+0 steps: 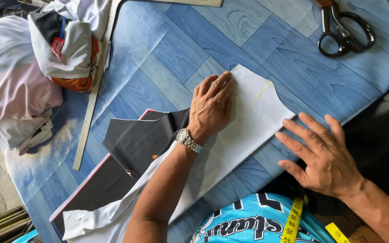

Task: The person cuts a white fabric along marked lines using large shears on a blue table. They then measure the cut piece with a yellow tape measure and place a black fabric piece on top of the white fabric.

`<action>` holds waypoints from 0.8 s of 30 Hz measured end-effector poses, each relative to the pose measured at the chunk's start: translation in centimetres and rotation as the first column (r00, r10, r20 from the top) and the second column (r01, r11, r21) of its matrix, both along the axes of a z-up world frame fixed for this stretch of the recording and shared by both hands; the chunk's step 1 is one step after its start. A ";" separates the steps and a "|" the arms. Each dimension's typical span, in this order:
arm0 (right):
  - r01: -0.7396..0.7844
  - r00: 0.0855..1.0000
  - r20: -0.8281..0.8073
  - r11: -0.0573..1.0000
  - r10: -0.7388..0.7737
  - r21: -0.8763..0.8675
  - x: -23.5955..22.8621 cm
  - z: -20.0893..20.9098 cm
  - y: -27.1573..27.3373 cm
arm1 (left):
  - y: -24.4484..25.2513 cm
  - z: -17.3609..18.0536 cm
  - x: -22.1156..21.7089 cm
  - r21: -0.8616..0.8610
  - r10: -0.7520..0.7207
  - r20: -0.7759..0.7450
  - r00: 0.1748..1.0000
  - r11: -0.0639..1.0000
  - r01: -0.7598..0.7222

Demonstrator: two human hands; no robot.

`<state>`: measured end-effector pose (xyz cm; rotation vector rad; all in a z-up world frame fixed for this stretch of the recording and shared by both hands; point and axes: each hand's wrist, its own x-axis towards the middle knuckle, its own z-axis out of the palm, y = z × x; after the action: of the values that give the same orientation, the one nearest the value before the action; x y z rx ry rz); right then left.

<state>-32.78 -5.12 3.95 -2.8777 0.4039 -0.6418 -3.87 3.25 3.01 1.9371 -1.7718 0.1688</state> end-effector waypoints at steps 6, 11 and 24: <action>-0.119 0.988 -0.094 0.993 0.121 0.022 1.1 -0.8 1.7 | 0.2 -0.8 0.1 0.008 0.035 0.010 0.999 0.999 -0.035; -0.224 0.975 -0.001 0.973 0.224 0.061 2.3 1.2 3.1 | 0.2 -0.8 0.1 0.019 0.037 -0.014 0.999 0.999 -0.037; 0.066 0.998 0.004 0.998 -0.066 0.010 1.1 2.7 2.8 | -0.2 -1.3 0.7 0.047 0.020 -0.039 0.999 0.999 -0.018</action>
<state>-31.65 -2.30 6.62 -2.8636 0.5019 -0.6551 -3.21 3.06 1.76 1.9764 -1.7470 0.0962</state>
